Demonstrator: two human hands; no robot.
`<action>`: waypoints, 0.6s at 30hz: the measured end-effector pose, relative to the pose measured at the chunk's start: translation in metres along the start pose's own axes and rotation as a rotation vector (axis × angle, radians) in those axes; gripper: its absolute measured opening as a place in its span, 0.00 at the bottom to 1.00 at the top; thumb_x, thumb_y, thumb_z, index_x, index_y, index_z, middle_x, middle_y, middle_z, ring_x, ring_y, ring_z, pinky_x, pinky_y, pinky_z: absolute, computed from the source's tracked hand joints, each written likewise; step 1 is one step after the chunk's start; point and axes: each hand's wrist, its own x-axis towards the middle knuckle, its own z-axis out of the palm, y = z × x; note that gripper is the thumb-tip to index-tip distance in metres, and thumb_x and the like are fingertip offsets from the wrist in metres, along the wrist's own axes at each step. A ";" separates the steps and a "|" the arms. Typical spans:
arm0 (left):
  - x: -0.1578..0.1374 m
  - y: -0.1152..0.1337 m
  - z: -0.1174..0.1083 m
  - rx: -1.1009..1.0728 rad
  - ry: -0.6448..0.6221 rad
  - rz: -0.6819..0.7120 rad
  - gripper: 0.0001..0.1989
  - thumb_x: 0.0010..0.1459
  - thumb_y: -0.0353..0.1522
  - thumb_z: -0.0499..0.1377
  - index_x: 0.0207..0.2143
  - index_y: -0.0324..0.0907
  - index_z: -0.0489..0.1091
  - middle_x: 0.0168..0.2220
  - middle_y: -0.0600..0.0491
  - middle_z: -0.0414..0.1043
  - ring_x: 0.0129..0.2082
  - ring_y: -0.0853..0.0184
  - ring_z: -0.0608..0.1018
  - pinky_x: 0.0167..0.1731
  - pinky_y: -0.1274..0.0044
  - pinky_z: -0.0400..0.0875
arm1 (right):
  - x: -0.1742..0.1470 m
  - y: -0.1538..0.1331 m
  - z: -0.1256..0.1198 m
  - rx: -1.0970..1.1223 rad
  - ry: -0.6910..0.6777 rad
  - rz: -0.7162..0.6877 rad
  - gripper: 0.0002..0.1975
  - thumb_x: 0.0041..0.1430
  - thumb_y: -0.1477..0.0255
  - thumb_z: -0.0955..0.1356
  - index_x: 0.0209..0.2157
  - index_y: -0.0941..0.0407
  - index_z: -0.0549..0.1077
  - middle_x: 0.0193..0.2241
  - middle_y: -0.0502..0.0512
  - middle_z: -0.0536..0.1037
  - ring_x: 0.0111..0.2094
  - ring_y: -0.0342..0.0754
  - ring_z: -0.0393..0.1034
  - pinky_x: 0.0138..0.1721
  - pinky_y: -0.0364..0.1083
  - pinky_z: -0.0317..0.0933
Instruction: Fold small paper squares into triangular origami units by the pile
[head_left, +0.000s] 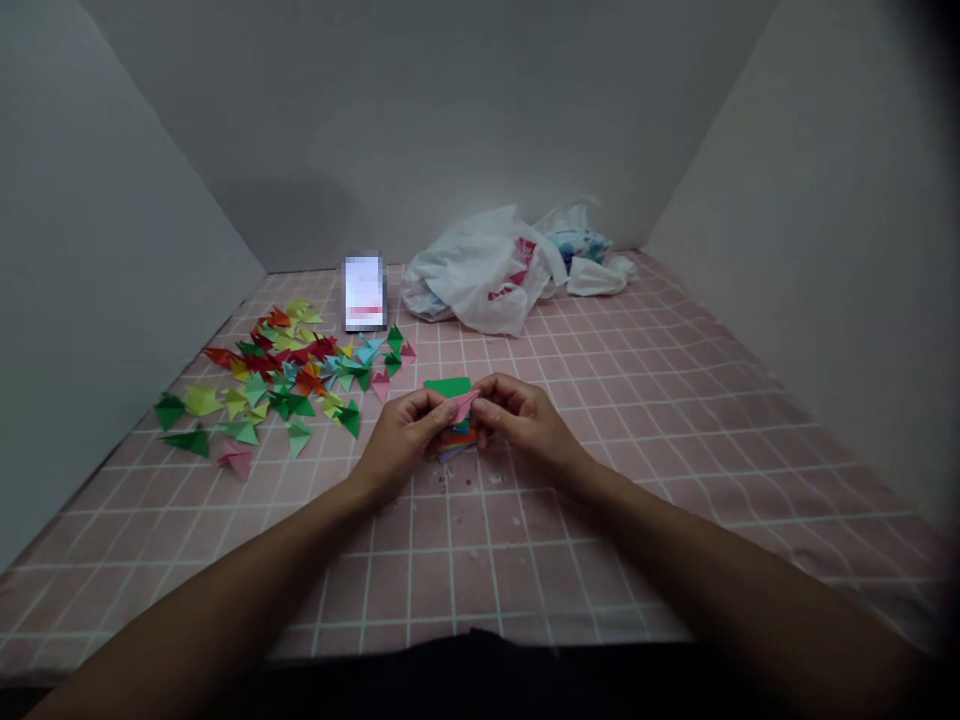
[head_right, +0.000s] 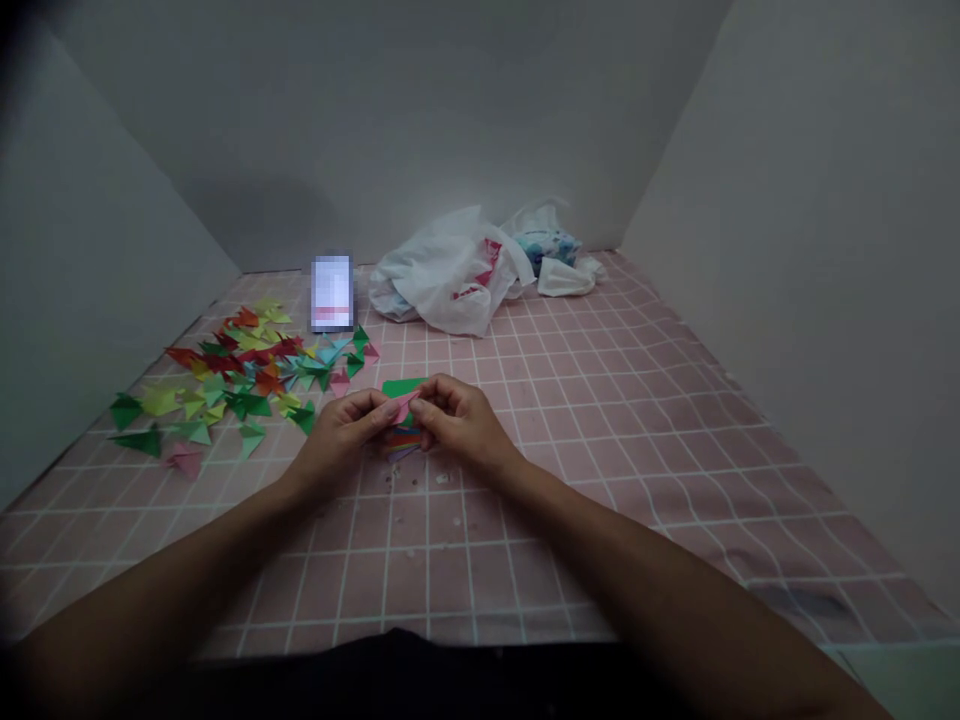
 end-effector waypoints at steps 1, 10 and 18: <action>-0.001 0.001 0.001 0.003 -0.014 -0.009 0.19 0.54 0.46 0.65 0.26 0.40 0.69 0.20 0.59 0.64 0.19 0.74 0.66 0.21 0.81 0.59 | -0.001 0.001 0.001 0.007 -0.010 0.007 0.12 0.55 0.62 0.72 0.31 0.55 0.71 0.24 0.46 0.73 0.20 0.40 0.67 0.24 0.42 0.62; -0.004 0.003 0.006 0.061 -0.036 0.051 0.17 0.57 0.45 0.63 0.28 0.40 0.69 0.21 0.58 0.64 0.20 0.74 0.65 0.21 0.81 0.59 | -0.004 0.000 0.005 -0.064 0.029 0.012 0.07 0.55 0.67 0.69 0.27 0.55 0.69 0.21 0.46 0.70 0.19 0.40 0.65 0.23 0.42 0.60; -0.004 -0.001 0.006 0.152 -0.061 0.079 0.16 0.60 0.44 0.61 0.30 0.40 0.70 0.21 0.58 0.64 0.20 0.73 0.65 0.22 0.80 0.57 | -0.005 0.001 0.006 -0.143 0.093 0.013 0.06 0.53 0.69 0.68 0.26 0.54 0.68 0.19 0.46 0.70 0.19 0.41 0.65 0.22 0.43 0.59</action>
